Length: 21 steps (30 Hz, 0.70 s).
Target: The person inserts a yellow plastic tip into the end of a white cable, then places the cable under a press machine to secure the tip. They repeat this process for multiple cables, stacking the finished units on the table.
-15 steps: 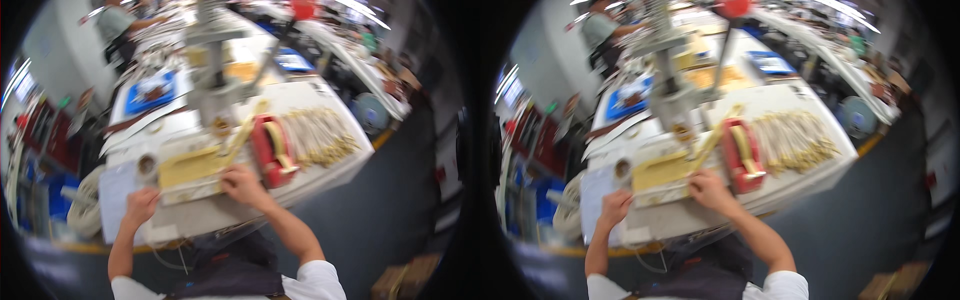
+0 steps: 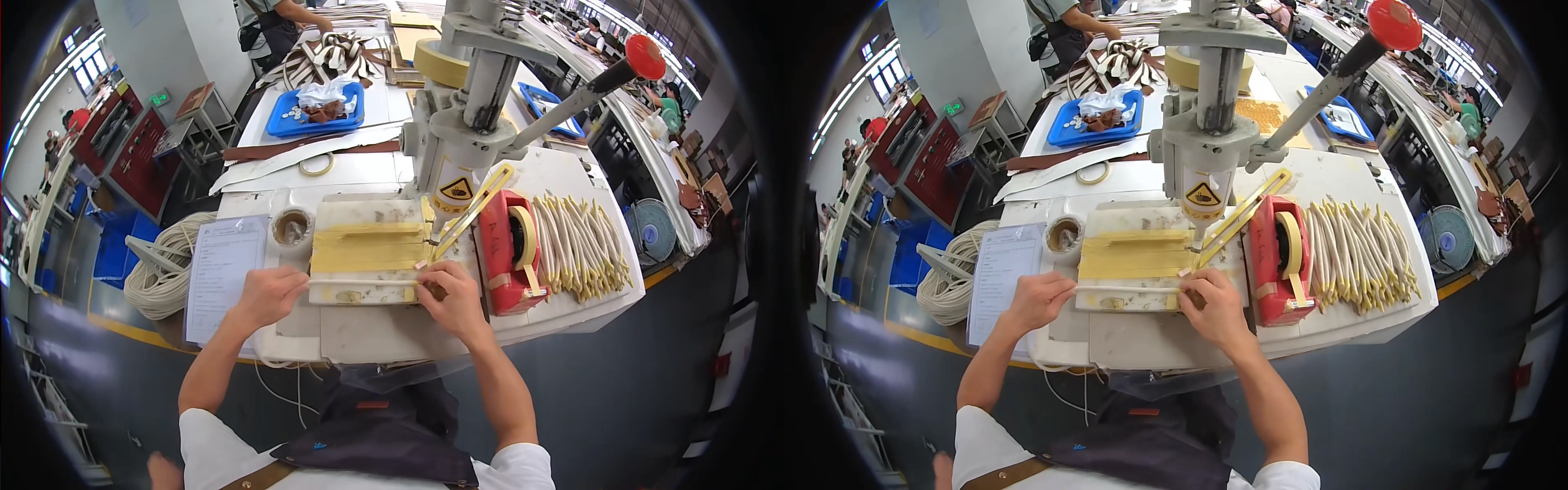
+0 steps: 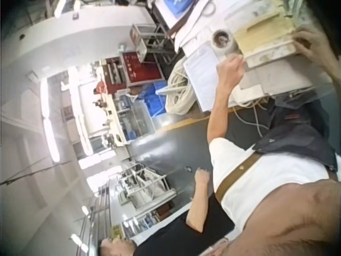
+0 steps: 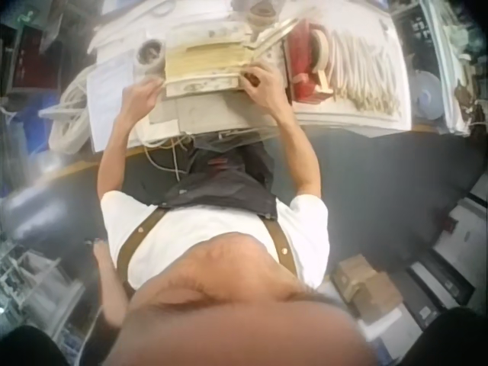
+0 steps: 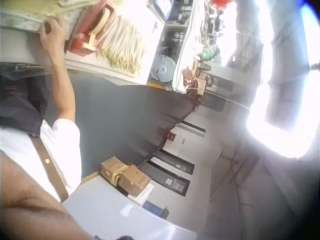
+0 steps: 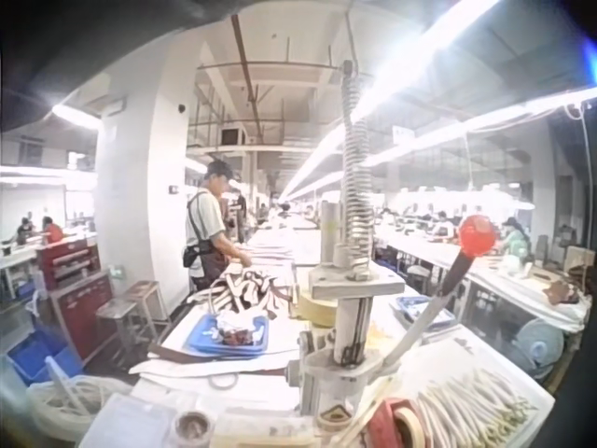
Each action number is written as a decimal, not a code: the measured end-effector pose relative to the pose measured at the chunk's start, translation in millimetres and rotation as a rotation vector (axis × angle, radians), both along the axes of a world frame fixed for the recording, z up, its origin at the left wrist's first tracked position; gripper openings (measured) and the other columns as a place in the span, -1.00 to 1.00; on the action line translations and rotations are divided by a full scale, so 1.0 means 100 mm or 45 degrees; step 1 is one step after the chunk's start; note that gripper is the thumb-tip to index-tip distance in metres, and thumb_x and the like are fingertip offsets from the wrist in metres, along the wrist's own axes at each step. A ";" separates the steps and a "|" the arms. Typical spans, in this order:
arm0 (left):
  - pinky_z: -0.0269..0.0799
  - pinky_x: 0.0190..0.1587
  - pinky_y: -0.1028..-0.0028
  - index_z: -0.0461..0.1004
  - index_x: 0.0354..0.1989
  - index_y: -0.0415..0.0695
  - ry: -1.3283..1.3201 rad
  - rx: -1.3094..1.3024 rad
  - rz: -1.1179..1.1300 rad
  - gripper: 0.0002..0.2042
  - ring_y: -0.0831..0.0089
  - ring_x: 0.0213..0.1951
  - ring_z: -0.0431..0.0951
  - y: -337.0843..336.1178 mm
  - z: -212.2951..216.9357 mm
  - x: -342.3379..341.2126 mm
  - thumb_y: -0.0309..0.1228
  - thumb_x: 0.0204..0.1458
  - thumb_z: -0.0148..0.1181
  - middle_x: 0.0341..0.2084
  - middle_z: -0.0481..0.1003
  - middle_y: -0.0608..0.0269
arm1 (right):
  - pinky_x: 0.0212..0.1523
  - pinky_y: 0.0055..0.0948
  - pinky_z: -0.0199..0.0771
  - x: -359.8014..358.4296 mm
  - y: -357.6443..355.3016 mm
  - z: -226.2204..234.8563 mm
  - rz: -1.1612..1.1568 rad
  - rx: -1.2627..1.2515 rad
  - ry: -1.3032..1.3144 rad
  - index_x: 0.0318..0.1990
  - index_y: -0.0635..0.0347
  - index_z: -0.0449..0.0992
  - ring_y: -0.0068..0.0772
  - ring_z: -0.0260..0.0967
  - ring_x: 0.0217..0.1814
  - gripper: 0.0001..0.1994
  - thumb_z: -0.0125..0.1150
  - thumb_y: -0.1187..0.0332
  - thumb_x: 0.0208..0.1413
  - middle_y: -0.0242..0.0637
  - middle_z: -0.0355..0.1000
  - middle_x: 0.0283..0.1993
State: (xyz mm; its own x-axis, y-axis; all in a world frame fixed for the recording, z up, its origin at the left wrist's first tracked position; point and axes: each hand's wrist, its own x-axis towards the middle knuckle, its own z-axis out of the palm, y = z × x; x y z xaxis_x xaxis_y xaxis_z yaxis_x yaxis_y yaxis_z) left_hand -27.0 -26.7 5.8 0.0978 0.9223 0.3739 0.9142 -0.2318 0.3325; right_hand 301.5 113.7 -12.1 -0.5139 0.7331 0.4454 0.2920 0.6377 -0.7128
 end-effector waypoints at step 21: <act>0.54 -0.42 0.32 0.66 -0.28 -0.09 0.045 0.022 -0.013 -0.92 0.23 -0.44 0.63 0.05 -0.03 -0.03 -0.43 0.05 0.36 -0.39 0.62 0.30 | -0.24 -0.39 0.57 0.04 0.04 -0.10 -0.058 0.044 -0.060 -0.25 0.24 0.69 -0.27 0.56 -0.25 -0.86 0.43 0.48 0.01 -0.20 0.55 -0.17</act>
